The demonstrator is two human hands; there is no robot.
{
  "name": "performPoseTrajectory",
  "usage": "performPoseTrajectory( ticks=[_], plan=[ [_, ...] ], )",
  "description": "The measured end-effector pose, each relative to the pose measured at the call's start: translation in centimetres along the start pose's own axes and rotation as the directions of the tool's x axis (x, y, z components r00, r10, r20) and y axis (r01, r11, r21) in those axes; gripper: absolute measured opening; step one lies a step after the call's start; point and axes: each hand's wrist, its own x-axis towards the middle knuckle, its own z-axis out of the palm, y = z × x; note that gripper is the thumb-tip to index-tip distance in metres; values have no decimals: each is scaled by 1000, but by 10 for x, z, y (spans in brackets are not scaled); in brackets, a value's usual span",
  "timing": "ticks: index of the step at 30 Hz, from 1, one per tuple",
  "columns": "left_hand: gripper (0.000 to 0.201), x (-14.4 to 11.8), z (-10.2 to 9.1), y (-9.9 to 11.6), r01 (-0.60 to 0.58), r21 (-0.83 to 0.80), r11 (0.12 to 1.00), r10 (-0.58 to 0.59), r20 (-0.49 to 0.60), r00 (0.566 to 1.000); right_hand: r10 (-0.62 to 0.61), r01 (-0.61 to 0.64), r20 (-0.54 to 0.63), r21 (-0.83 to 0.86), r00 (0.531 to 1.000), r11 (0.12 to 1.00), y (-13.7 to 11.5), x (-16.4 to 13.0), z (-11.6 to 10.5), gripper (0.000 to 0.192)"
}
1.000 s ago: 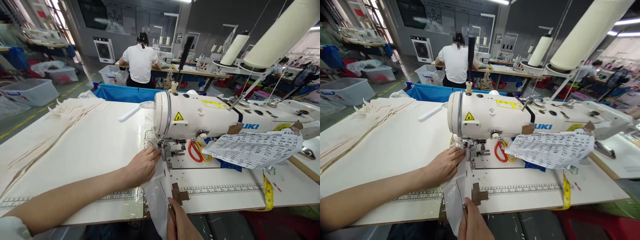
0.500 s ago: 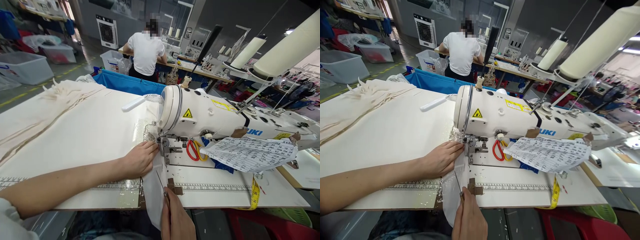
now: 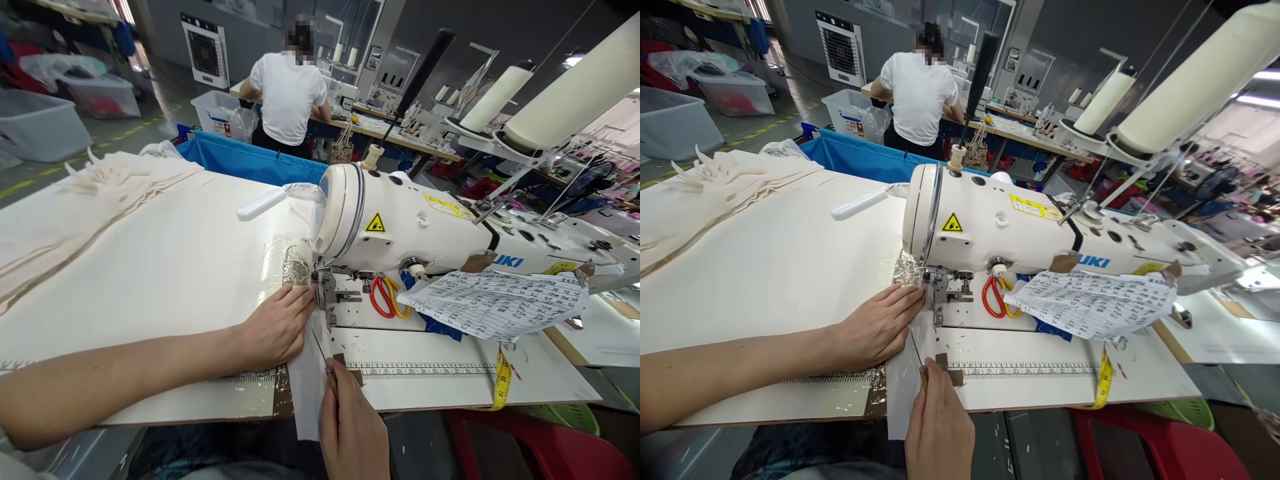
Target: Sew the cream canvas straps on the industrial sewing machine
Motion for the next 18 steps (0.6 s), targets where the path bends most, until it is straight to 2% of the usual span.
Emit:
performPoseTrajectory(
  ticks=[6,13,18],
  plan=[
    [50,-3,1,2,-17,6,1000,17,-8,1000,97,-96,-42,7,994,995,-10,6,6,35],
    [44,-2,0,2,-52,20,998,52,-26,998,-17,11,-75,-72,997,997,-15,28,-4,36],
    [45,0,3,-5,-38,30,999,40,-58,998,-24,18,-62,-98,998,995,-16,37,-2,38]
  ],
)
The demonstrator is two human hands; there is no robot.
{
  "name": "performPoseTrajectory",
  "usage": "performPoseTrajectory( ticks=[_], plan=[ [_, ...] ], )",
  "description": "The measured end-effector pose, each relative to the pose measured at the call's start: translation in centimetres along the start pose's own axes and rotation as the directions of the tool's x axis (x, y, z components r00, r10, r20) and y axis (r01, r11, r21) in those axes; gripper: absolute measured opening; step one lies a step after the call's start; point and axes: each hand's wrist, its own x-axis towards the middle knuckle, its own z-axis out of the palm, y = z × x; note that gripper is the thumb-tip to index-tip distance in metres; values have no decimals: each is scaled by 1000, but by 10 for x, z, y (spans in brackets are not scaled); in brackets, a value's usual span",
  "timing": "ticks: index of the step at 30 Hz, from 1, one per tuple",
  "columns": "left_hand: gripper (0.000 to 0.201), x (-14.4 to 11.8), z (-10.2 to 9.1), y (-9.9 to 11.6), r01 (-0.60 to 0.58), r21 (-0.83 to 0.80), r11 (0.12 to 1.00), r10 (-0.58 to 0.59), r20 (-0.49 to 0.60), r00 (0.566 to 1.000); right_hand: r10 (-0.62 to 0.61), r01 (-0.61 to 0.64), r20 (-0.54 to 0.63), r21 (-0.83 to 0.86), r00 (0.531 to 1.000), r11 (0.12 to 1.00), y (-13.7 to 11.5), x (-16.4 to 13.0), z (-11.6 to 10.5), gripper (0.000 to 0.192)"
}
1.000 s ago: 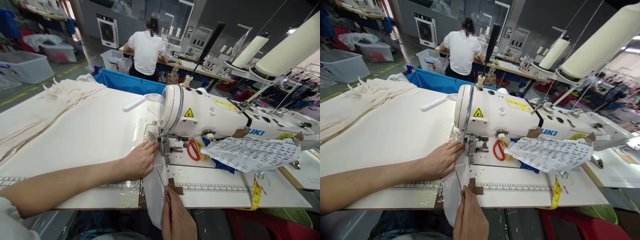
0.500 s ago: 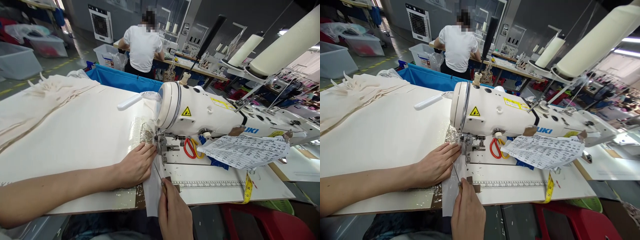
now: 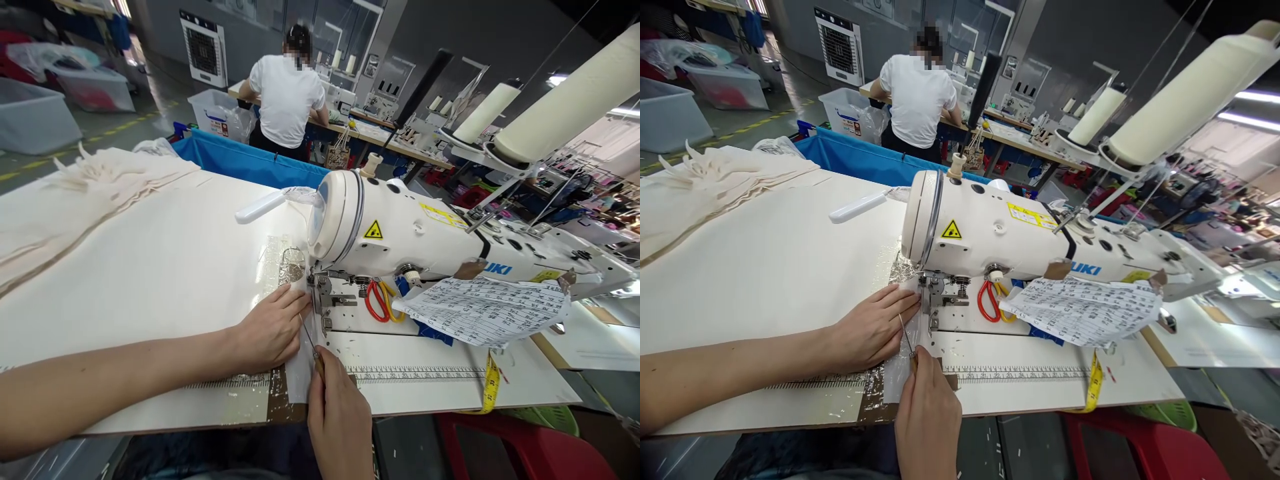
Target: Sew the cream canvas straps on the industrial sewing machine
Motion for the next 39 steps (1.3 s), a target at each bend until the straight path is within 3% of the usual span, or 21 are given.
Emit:
performPoseTrajectory(
  ticks=[10,18,29,35,39],
  plan=[
    [41,10,-1,-10,73,10,997,-73,-3,997,38,-39,36,30,999,999,-3,15,11,40],
    [36,14,3,-29,37,100,994,-35,-29,999,134,-146,70,219,989,965,-2,12,14,39],
    [40,4,1,-1,18,11,1000,-18,-29,999,162,-196,137,291,977,936,3,-5,4,37],
    [43,6,-2,-3,15,37,999,-14,-10,1000,384,-446,230,383,894,809,22,-37,-2,41],
    [44,5,-6,1,28,18,999,-28,26,999,477,-543,260,404,840,736,33,-46,-5,48]
  ],
)
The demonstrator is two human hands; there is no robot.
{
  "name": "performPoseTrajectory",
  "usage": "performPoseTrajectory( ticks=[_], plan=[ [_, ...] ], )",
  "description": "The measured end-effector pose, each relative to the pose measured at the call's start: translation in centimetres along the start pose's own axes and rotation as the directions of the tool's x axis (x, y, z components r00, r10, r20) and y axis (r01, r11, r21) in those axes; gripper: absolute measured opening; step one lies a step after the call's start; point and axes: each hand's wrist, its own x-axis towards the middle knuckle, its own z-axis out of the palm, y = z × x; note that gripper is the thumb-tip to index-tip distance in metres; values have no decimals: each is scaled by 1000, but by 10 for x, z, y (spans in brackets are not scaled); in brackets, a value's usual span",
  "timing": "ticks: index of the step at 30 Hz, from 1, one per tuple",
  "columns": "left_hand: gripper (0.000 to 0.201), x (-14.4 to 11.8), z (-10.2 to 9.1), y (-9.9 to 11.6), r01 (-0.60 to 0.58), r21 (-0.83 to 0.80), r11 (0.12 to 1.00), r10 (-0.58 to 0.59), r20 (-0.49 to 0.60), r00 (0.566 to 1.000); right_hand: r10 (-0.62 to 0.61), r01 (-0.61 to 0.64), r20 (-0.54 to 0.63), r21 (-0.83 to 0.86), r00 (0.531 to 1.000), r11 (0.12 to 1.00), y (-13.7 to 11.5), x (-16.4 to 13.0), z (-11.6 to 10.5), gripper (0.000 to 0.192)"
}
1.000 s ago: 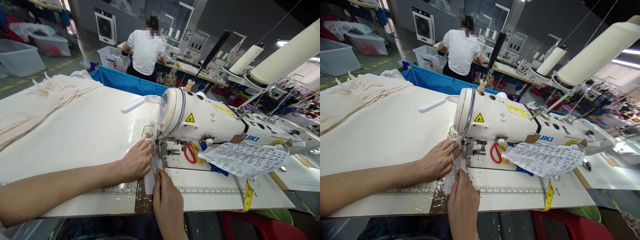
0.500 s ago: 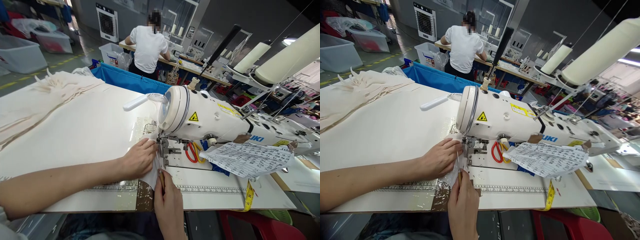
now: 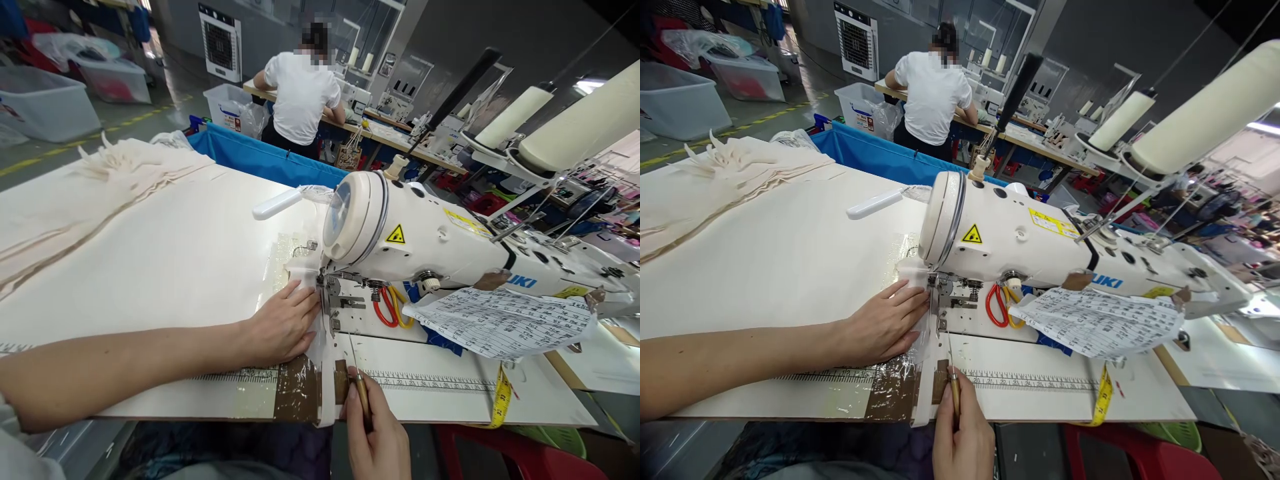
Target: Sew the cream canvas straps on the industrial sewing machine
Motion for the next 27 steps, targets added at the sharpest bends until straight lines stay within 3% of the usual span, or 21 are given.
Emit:
performPoseTrajectory(
  ticks=[6,27],
  plan=[
    [46,-2,0,2,-35,24,999,34,34,999,46,-45,-23,45,999,998,3,2,-1,52],
    [41,-5,1,7,-34,2,999,34,-41,999,88,-86,-43,43,995,995,-7,1,-4,58]
  ],
)
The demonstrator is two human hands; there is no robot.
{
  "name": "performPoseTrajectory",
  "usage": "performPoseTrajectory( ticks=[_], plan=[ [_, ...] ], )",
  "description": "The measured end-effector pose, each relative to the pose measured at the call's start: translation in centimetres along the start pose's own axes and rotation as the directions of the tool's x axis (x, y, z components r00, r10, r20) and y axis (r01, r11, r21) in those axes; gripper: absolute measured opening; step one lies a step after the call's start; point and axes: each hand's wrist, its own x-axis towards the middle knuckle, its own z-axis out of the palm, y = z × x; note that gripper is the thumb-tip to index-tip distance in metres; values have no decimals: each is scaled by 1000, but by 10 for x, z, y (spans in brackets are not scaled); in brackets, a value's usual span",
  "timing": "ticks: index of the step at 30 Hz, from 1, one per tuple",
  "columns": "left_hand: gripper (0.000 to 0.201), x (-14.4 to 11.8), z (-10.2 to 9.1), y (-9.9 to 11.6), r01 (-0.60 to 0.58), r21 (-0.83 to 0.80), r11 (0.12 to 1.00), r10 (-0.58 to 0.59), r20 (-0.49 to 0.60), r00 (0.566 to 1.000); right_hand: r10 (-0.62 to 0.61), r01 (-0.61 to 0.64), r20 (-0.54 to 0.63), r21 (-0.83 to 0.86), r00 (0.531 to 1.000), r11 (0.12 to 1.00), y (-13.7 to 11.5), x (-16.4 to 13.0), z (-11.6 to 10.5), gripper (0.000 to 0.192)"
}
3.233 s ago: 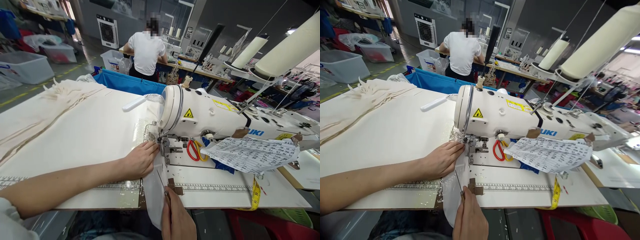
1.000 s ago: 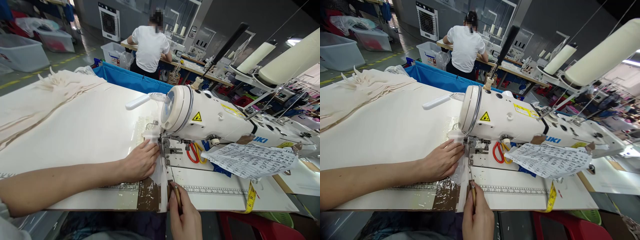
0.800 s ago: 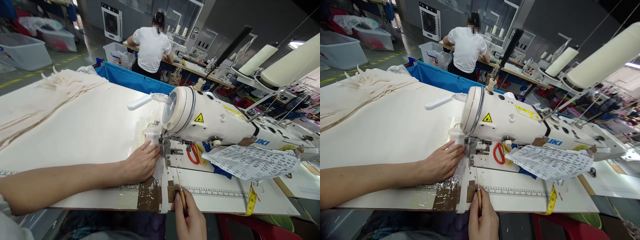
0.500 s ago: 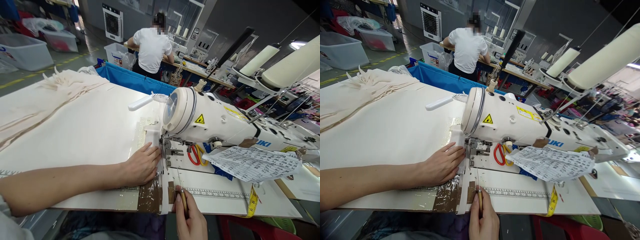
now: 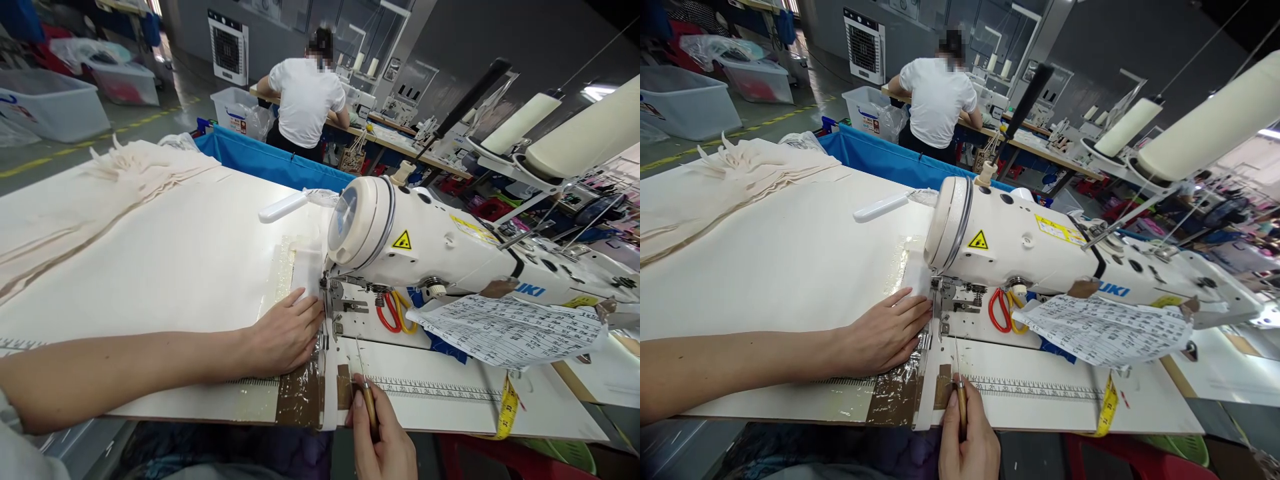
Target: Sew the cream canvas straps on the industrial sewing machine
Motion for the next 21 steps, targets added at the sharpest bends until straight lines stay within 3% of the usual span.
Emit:
performPoseTrajectory(
  ticks=[8,13,15,17,21],
  plan=[
    [42,1,1,-3,-6,9,1000,6,0,1000,22,-21,-20,25,1000,999,-4,1,0,53],
    [44,4,6,-9,21,-7,1000,-21,0,1000,10,-6,-66,57,998,998,-20,5,8,51],
    [43,5,6,-12,31,-19,999,-31,-5,1000,-69,73,-68,47,995,996,-28,10,14,43],
    [42,7,7,-14,46,-44,998,-46,1,999,-231,232,-46,20,972,973,-35,17,20,32],
    [38,11,7,-19,78,-104,991,-76,24,997,-559,560,35,-35,829,828,-46,32,34,23]
  ],
)
